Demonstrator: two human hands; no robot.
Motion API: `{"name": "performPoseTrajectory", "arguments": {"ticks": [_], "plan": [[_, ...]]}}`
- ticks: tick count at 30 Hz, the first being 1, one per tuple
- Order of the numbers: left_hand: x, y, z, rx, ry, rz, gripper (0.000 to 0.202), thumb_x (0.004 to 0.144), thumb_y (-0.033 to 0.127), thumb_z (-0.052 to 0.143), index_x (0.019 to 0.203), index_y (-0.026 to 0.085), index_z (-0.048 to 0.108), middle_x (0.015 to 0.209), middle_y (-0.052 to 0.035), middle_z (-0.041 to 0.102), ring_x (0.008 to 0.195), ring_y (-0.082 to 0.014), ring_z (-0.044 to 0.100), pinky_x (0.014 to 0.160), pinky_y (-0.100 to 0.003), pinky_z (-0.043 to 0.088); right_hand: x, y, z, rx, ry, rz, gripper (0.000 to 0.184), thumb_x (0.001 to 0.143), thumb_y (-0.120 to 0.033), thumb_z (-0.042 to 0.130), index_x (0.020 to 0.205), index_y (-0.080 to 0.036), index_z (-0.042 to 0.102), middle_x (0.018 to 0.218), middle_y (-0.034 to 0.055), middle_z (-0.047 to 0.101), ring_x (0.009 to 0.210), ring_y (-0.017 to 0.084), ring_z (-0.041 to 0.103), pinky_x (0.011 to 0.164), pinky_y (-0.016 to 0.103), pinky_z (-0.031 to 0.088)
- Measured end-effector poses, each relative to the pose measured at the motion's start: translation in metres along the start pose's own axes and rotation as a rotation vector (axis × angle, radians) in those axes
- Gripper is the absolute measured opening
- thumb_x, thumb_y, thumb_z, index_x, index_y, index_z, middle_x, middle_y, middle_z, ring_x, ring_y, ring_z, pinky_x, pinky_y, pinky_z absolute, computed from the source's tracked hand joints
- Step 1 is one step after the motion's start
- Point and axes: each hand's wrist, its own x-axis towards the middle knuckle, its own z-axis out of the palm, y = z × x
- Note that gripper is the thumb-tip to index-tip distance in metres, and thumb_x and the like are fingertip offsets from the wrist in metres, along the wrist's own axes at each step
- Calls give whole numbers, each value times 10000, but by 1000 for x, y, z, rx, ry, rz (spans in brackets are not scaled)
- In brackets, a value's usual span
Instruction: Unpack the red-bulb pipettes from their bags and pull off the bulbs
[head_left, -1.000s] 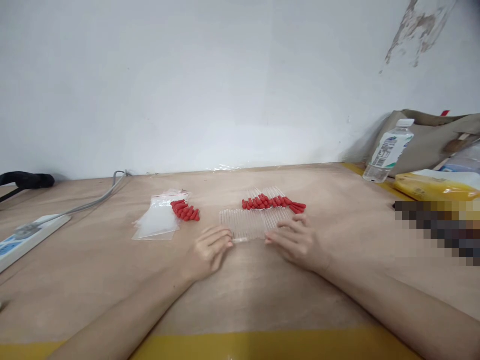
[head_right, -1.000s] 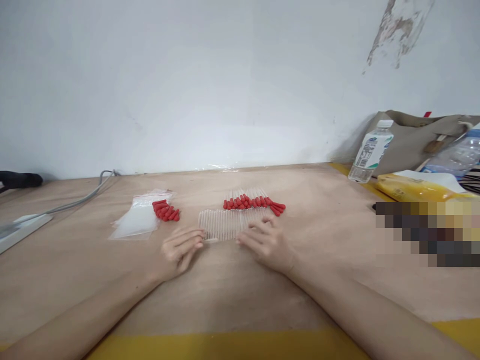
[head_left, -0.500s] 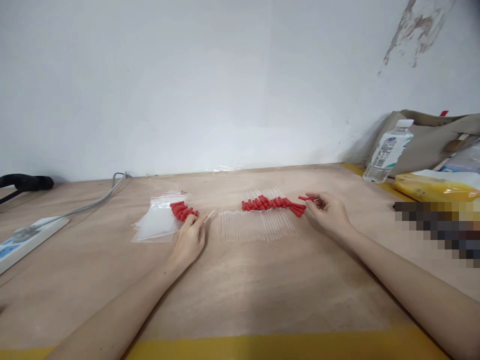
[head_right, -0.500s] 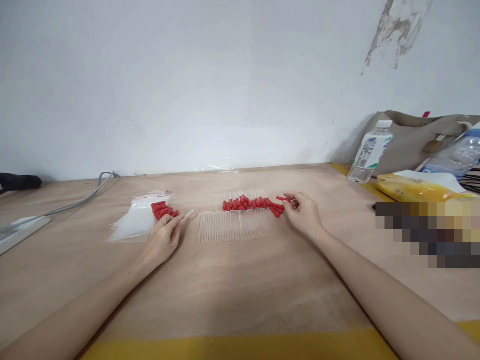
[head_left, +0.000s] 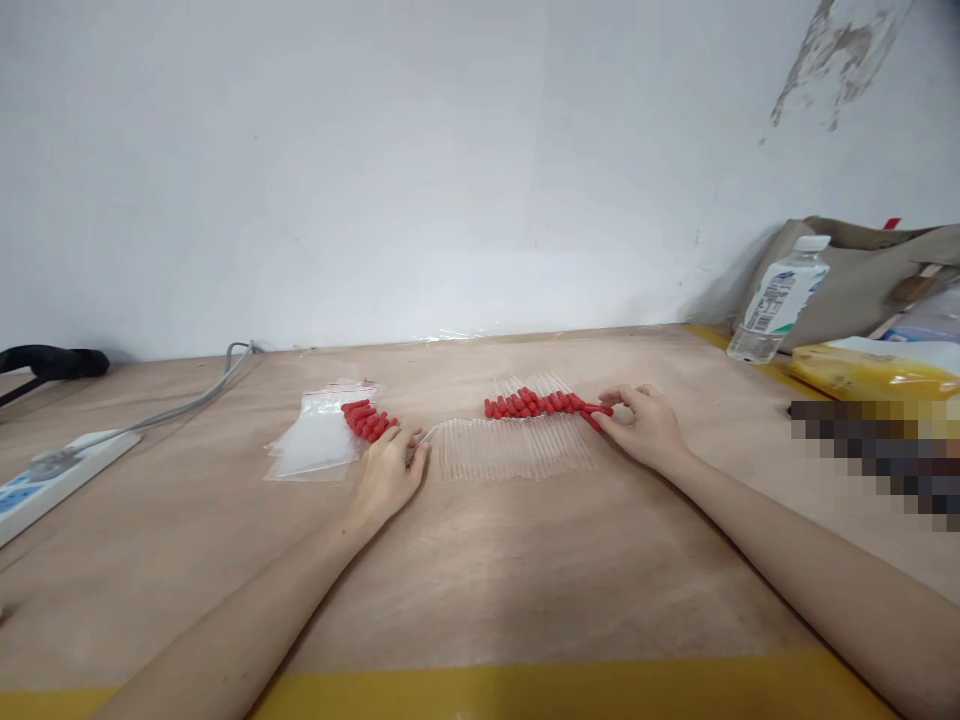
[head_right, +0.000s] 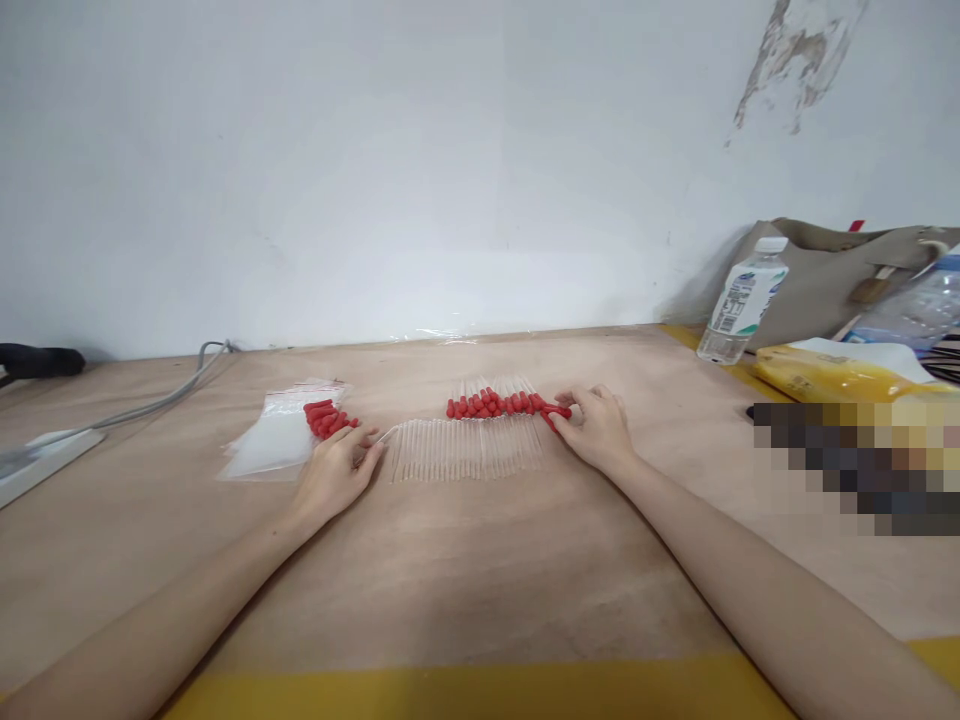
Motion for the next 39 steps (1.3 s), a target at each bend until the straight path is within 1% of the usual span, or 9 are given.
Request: {"name": "performPoseTrajectory", "arguments": {"ticks": [5, 14, 19, 22, 25, 29, 31, 34, 39], "plan": [[0, 7, -6, -96, -45, -49, 335, 823, 394, 436, 979, 149, 603, 860, -49, 678, 656, -171, 620, 645, -280, 469, -1, 0, 0, 0, -2, -3, 238, 723, -383, 567, 869, -199, 606, 836, 41, 666, 803, 222, 532, 714, 357, 395], [-3, 12, -12, -134, -112, -82, 364, 867, 383, 339, 894, 180, 641, 615, 11, 655, 535, -137, 586, 548, -230, 416, -2, -3, 2, 2, 45, -38, 212, 789, -356, 504, 785, -193, 640, 765, 44, 655, 731, 200, 534, 701, 344, 373], [-2, 10, -12, -203, -152, -115, 354, 859, 372, 345, 955, 185, 630, 716, 5, 680, 579, -140, 603, 561, -237, 427, -1, -18, 1, 16, 38, -84, 216, 803, -335, 497, 791, -203, 668, 766, 48, 649, 739, 194, 534, 708, 343, 352], [-2, 7, -10, -248, -175, -152, 363, 845, 403, 372, 1006, 183, 612, 764, -12, 682, 606, -149, 607, 581, -250, 444, 4, -31, 3, 32, 3, -89, 197, 795, -317, 511, 801, -221, 683, 797, 43, 648, 767, 190, 529, 718, 337, 341], [-3, -1, -9, -350, -220, -142, 421, 793, 476, 457, 1072, 181, 569, 900, -42, 666, 622, -144, 595, 593, -260, 464, 15, -45, 8, -4, -74, -79, 199, 799, -311, 506, 832, -247, 692, 830, 37, 645, 822, 200, 514, 738, 345, 322], [-6, -13, -9, -445, -352, -64, 711, 610, 500, 668, 1214, 201, 443, 1001, -70, 610, 613, -130, 558, 574, -268, 474, 34, -60, 18, -79, -181, -10, 234, 810, -336, 481, 870, -251, 690, 922, 43, 632, 905, 219, 484, 778, 374, 290], [-7, -16, -9, -464, -388, -44, 798, 558, 483, 715, 1240, 206, 407, 967, -67, 597, 619, -130, 547, 586, -275, 478, 41, -65, 23, -89, -232, 35, 244, 807, -354, 478, 876, -250, 688, 984, 47, 616, 952, 226, 468, 797, 385, 277], [-7, -18, -8, -491, -395, -64, 742, 588, 480, 700, 1218, 204, 421, 861, -41, 582, 612, -129, 538, 595, -279, 477, 47, -69, 31, -84, -289, 73, 232, 788, -371, 494, 844, -265, 692, 1021, 39, 605, 981, 230, 457, 798, 386, 275], [-6, -18, -4, -516, -391, -84, 670, 629, 472, 676, 1195, 205, 437, 781, -14, 572, 602, -126, 539, 567, -260, 461, 49, -72, 40, -77, -300, 123, 203, 771, -314, 503, 810, -263, 696, 996, 35, 621, 947, 232, 474, 770, 370, 297]]}}
